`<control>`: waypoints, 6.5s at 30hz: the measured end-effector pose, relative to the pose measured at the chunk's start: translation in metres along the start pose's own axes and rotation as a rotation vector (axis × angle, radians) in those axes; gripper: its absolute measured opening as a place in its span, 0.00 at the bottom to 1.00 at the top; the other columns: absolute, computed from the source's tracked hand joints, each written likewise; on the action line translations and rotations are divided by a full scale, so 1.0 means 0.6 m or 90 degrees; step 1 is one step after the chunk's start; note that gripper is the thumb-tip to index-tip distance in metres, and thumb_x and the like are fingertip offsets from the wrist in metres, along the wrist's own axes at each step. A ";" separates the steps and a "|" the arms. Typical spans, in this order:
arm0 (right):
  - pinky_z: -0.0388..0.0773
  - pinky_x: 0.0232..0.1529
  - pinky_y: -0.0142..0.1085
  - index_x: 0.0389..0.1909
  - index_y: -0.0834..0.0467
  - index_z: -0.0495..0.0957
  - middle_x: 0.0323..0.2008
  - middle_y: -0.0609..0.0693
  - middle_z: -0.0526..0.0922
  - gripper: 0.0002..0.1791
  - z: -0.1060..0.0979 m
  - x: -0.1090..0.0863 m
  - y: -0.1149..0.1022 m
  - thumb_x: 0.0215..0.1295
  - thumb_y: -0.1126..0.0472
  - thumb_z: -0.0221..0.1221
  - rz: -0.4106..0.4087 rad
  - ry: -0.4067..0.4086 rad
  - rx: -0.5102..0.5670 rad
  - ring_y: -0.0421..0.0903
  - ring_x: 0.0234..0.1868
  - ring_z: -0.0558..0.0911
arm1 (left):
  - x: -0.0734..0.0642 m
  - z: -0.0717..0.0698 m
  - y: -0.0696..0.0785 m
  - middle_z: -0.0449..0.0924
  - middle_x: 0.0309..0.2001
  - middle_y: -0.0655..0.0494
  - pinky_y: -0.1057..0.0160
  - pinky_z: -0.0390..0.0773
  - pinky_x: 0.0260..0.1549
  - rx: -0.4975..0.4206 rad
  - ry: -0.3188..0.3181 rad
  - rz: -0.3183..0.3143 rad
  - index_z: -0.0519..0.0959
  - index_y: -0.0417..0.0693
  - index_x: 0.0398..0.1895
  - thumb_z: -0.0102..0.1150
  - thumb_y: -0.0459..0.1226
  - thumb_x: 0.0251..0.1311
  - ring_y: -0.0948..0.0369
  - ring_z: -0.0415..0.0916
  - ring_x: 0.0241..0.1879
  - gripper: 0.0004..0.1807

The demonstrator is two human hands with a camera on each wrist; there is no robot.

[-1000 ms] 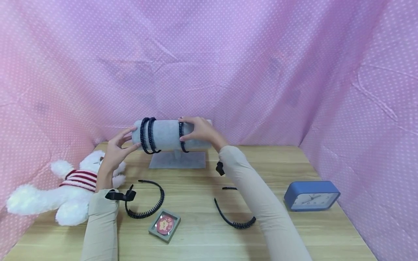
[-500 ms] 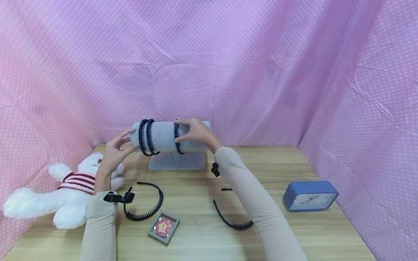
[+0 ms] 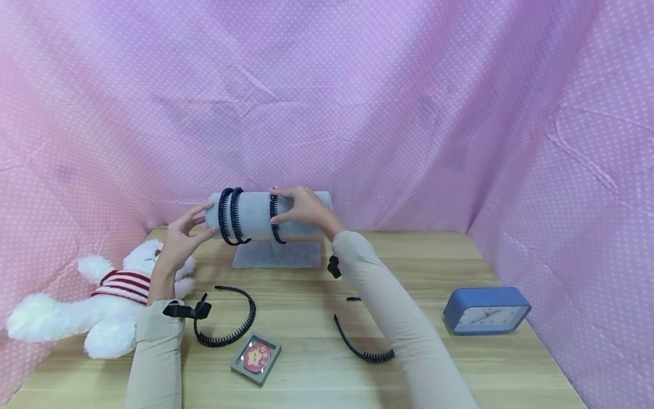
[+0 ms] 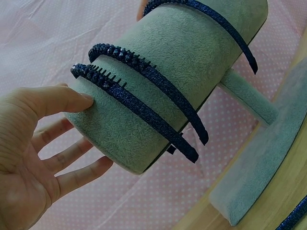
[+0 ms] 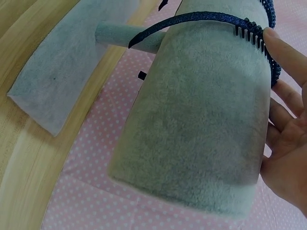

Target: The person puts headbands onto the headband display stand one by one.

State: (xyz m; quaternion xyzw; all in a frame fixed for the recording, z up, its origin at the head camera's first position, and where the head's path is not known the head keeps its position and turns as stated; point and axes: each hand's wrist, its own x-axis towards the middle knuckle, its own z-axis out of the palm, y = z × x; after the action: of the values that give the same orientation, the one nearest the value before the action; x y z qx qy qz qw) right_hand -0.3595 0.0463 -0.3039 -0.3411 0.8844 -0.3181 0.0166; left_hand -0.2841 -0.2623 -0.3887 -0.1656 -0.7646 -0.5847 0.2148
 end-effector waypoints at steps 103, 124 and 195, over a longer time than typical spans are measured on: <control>0.63 0.78 0.42 0.74 0.49 0.68 0.75 0.48 0.69 0.45 0.039 0.001 -0.052 0.56 0.54 0.76 -0.105 0.009 -0.088 0.48 0.75 0.68 | 0.000 -0.002 0.009 0.69 0.73 0.45 0.77 0.80 0.51 -0.004 0.011 -0.002 0.72 0.41 0.71 0.65 0.24 0.62 0.70 0.74 0.56 0.32; 0.67 0.74 0.54 0.67 0.59 0.76 0.71 0.60 0.73 0.38 -0.030 -0.175 0.013 0.54 0.56 0.76 -0.219 -0.121 -0.218 0.58 0.73 0.70 | 0.013 0.010 0.011 0.74 0.69 0.53 0.76 0.80 0.52 -0.008 0.010 0.013 0.73 0.39 0.69 0.65 0.23 0.61 0.71 0.76 0.55 0.31; 0.85 0.53 0.41 0.58 0.60 0.82 0.50 0.51 0.86 0.34 0.015 -0.371 0.150 0.46 0.59 0.80 -0.092 -0.262 -0.154 0.46 0.51 0.84 | 0.005 -0.007 0.041 0.74 0.67 0.59 0.78 0.81 0.46 -0.011 0.016 -0.007 0.72 0.35 0.68 0.62 0.21 0.61 0.71 0.76 0.55 0.30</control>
State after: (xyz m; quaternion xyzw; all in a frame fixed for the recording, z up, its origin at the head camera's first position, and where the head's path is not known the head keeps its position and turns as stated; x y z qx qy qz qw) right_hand -0.2398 0.2291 -0.4044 -0.4603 0.8676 -0.1339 0.1324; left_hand -0.2738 -0.2598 -0.3661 -0.1559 -0.7575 -0.5946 0.2197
